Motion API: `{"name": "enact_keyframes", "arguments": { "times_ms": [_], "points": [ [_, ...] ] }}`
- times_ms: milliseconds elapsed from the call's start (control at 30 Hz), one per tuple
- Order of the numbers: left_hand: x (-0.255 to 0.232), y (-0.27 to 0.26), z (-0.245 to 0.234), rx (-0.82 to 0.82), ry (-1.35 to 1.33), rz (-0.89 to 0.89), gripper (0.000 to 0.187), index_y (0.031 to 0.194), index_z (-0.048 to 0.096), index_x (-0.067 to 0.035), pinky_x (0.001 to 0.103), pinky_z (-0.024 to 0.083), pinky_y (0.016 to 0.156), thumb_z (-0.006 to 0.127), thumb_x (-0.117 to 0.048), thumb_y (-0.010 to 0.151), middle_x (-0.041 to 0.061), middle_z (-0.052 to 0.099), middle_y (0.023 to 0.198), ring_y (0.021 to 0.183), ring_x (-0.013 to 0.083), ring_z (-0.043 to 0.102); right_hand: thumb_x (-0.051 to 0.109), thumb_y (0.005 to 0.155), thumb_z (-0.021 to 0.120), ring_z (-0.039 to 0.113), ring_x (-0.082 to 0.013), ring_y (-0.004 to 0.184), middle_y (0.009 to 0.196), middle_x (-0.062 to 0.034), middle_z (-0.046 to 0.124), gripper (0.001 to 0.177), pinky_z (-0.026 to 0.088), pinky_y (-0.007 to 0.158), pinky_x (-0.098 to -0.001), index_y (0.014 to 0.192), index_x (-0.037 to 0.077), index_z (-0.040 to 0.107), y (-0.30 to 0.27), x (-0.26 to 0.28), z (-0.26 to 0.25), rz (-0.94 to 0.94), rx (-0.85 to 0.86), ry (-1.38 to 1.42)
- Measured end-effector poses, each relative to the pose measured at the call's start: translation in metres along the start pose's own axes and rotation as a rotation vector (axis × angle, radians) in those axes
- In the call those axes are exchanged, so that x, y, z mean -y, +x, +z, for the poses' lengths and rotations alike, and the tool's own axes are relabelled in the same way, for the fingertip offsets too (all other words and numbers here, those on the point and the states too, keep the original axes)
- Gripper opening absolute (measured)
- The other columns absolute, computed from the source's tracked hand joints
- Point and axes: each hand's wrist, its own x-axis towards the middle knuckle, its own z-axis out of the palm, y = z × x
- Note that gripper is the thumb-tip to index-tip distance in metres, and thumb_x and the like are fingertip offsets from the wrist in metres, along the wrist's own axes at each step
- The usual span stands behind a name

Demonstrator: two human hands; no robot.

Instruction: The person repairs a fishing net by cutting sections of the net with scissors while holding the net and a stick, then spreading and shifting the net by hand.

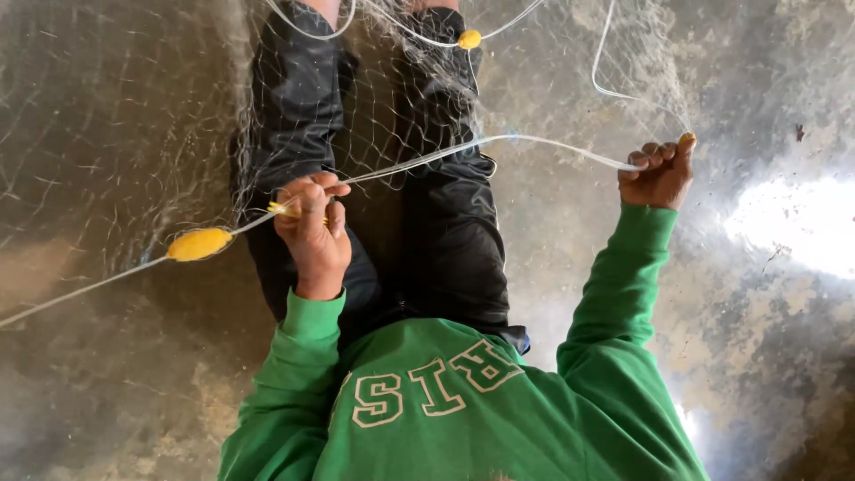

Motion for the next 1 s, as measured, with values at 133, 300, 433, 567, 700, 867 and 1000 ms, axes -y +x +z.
{"name": "enact_keyframes", "arguments": {
  "times_ms": [133,300,433,567,700,867,1000],
  "points": [
    [-0.013,-0.022,0.040,-0.025,0.114,-0.119,0.012,0.071,0.052,-0.008,0.012,0.021,0.030,0.055,-0.002,0.082,0.017,0.060,0.075,0.053,0.0169,0.056,0.047,0.078,0.055,0.055,-0.0204,0.062,0.065,-0.0035,0.050,0.034,0.047,0.049,-0.0293,0.066,0.015,0.053,-0.015,-0.040,0.036,0.016,-0.061,-0.110],
    [0.029,-0.052,0.042,0.079,0.083,-0.186,0.011,0.070,0.053,-0.005,0.011,0.020,0.029,0.055,0.000,0.079,0.021,0.062,0.075,0.045,0.0101,0.053,0.038,0.085,0.051,0.063,-0.0294,0.070,0.086,-0.0139,0.060,0.033,0.053,0.048,-0.0359,0.091,0.006,0.056,-0.085,-0.120,0.113,0.229,0.172,-0.439],
    [0.042,-0.068,0.046,0.275,0.162,-0.194,0.003,0.082,0.060,-0.002,0.016,0.037,0.047,0.060,-0.003,0.079,0.019,0.064,0.085,0.069,0.0157,0.062,0.047,0.079,0.050,0.063,-0.0245,0.060,0.073,-0.0192,0.061,0.057,0.053,0.046,-0.0318,0.098,-0.007,0.055,-0.112,-0.165,0.151,0.344,0.332,-0.357],
    [0.029,-0.069,0.046,0.380,0.298,-0.186,0.012,0.089,0.063,-0.003,0.028,0.049,0.073,0.063,-0.009,0.079,0.015,0.066,0.091,0.086,0.0187,0.063,0.041,0.087,0.040,0.055,-0.0284,0.052,0.066,-0.0214,0.059,0.046,0.052,0.048,-0.0376,0.083,-0.002,0.057,-0.093,-0.175,0.152,0.270,0.350,-0.051],
    [0.003,-0.063,0.037,0.384,0.439,-0.117,0.021,0.092,0.062,0.002,0.029,0.050,0.073,0.069,-0.008,0.075,0.015,0.062,0.097,0.086,0.0179,0.059,0.037,0.090,0.039,0.060,-0.0361,0.056,0.052,-0.0134,0.048,0.039,0.054,0.058,-0.0477,0.075,0.003,0.052,-0.064,-0.160,0.140,0.267,0.327,0.168],
    [0.017,-0.084,-0.028,0.443,0.835,-0.557,0.055,0.116,0.049,0.003,0.047,0.016,0.104,0.052,-0.043,0.087,0.033,0.048,0.110,0.111,0.0364,0.046,0.037,0.090,0.038,0.042,-0.0141,0.045,0.049,0.0013,0.030,0.035,0.056,0.059,-0.0431,0.077,0.009,0.055,-0.030,-0.135,0.122,0.277,0.299,0.271],
    [-0.030,-0.075,0.005,0.564,0.566,0.026,0.025,0.083,0.066,-0.002,0.028,0.047,0.057,0.049,-0.020,0.080,0.007,0.055,0.062,0.055,0.0146,0.050,0.038,0.089,0.039,0.039,-0.0145,0.043,0.048,0.0011,0.033,0.036,0.056,0.056,-0.0430,0.078,0.011,0.059,-0.014,-0.133,0.116,0.297,0.328,0.297]
  ]
}}
